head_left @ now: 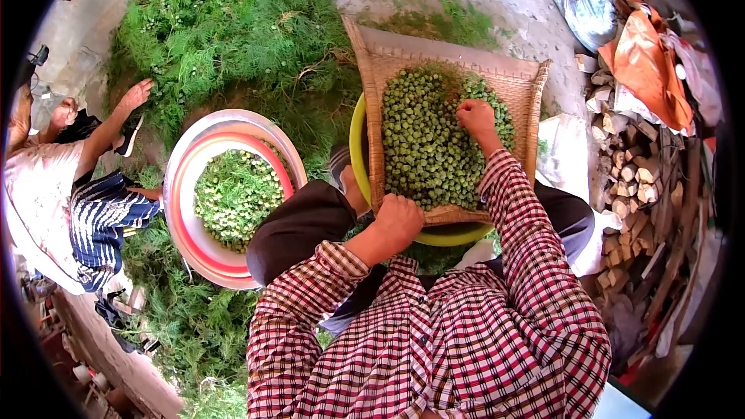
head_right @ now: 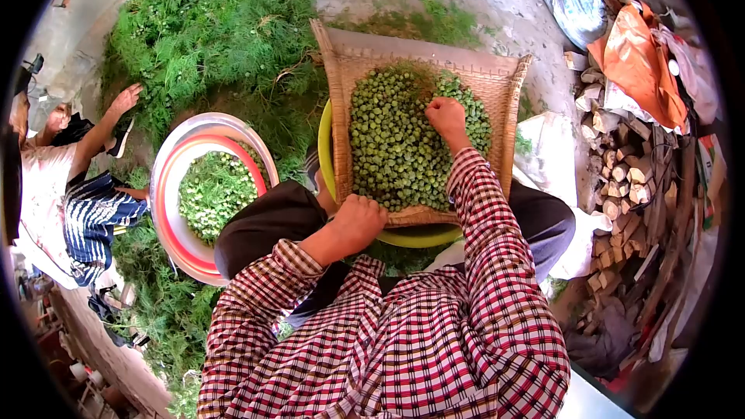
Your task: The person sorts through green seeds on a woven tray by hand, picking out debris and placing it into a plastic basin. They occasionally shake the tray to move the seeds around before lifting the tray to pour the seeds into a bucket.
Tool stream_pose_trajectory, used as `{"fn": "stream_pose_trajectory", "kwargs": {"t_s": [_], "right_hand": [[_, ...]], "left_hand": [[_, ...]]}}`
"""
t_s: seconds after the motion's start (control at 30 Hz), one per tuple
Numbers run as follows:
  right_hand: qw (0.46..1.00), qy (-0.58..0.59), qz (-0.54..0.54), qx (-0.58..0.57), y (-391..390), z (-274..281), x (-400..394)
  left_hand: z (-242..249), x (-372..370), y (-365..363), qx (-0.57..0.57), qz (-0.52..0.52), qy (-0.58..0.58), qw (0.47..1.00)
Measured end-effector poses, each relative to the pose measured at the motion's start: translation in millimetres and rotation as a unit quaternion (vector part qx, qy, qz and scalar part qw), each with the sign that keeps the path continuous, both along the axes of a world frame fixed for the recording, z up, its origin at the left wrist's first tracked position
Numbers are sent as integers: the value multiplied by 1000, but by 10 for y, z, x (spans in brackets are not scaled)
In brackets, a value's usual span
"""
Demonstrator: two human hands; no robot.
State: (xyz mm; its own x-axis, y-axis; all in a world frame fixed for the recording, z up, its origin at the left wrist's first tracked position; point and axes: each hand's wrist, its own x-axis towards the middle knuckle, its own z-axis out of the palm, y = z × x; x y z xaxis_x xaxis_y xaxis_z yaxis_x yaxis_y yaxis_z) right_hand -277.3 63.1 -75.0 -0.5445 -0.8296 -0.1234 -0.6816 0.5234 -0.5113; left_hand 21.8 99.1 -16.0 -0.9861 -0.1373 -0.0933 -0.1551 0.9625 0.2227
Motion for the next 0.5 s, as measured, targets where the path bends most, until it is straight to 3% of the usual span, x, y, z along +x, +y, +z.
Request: {"fn": "stream_pose_trajectory", "kwargs": {"t_s": [0.17,0.23,0.3,0.5], "right_hand": [[977,-167,96,93,27,310,231],[974,-166,83,129,-18,258,326],[977,-55,128,163,-39,154,403],[984,-29,143,106,85,77,416]], "left_hand": [[34,-11,-19,-9,-8,1,1000],[32,-13,-24,-16,-10,2,1000],[-6,-26,-32,-3,4,-9,1000],[-47,-43,-63,-13,14,9,1000]]}}
